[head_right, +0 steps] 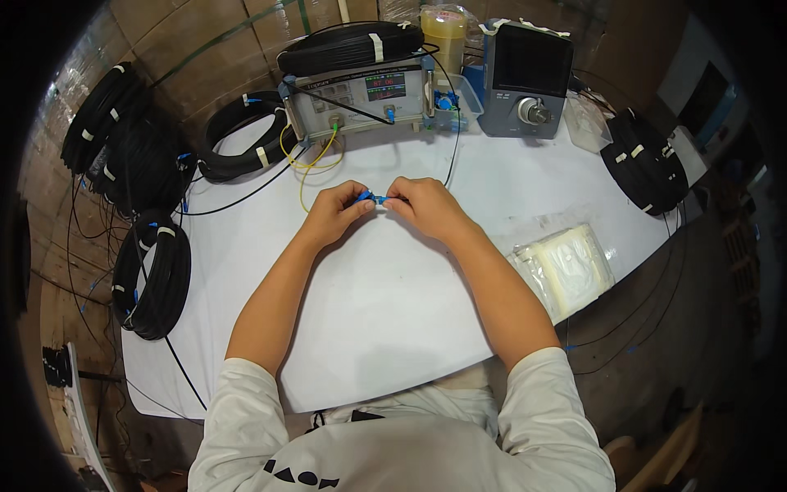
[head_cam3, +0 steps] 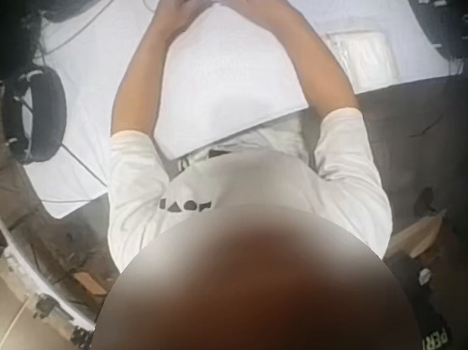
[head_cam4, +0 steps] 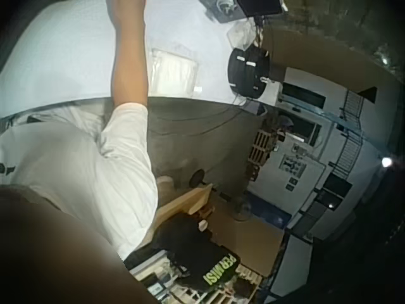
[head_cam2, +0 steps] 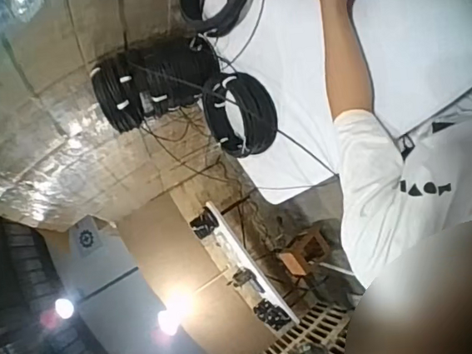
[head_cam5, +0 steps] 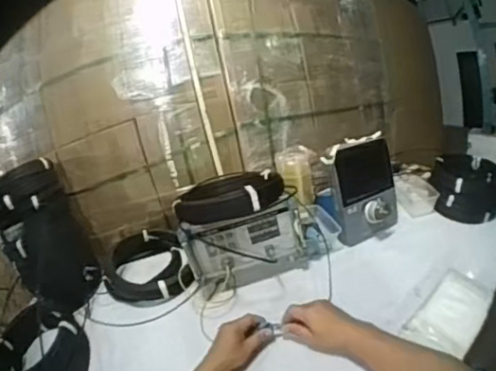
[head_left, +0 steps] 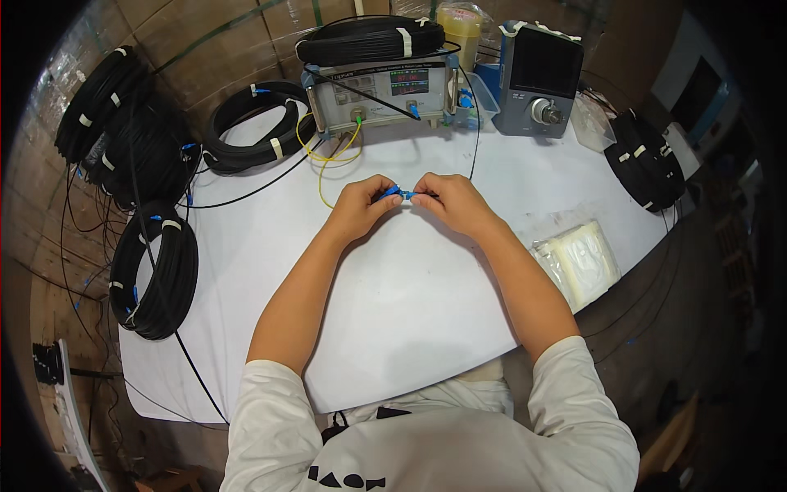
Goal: Connecting and testing fiber optic cables using specialized equipment.
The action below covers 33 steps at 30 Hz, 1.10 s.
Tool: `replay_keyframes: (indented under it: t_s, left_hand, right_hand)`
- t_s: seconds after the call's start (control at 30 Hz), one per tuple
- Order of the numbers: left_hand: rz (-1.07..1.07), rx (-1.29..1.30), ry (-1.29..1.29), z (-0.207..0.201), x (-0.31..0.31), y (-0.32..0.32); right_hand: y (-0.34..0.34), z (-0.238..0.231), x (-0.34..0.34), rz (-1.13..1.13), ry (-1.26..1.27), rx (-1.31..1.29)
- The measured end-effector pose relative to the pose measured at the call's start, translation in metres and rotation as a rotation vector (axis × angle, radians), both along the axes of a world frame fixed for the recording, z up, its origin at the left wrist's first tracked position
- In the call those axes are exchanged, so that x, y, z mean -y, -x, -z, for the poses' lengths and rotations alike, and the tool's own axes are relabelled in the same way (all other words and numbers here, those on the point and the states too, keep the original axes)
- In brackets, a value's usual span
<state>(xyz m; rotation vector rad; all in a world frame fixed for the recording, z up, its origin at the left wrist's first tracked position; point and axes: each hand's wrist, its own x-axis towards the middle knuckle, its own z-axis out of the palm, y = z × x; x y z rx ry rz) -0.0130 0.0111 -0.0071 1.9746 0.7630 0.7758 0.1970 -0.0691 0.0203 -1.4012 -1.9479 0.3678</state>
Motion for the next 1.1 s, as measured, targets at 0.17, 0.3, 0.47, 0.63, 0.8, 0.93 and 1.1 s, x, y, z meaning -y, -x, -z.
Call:
replay_keyframes:
  t_s: [0.17,0.3,0.47,0.63,0.8,0.93,1.1]
  left_hand:
    - [0.020,0.015,0.007,-0.002,0.000,0.000]
    - [0.025,0.310,0.289,0.001,-0.012,0.008]
    - [-0.043,0.137,0.180,0.001,-0.009,0.003]
    - [-0.051,0.170,0.167,0.002,-0.008,0.006]
    - [-0.051,0.116,0.174,0.001,-0.010,0.004]
    - [-0.067,0.188,0.156,0.001,-0.008,0.004]
    - [-0.063,0.074,0.086,-0.004,-0.002,0.000]
  right_hand:
    - [-0.001,-0.004,0.001,-0.010,0.040,-0.005]
    - [-0.020,-0.007,0.002,0.049,0.061,-0.059]
    - [-0.019,-0.004,0.003,0.021,0.078,-0.110]
    - [-0.006,-0.004,0.002,-0.022,0.017,-0.092]
    - [-0.009,-0.001,0.004,0.017,0.027,-0.131]
    - [-0.006,0.000,0.002,0.022,-0.027,-0.088]
    - [-0.007,0.001,0.002,0.051,-0.076,-0.046]
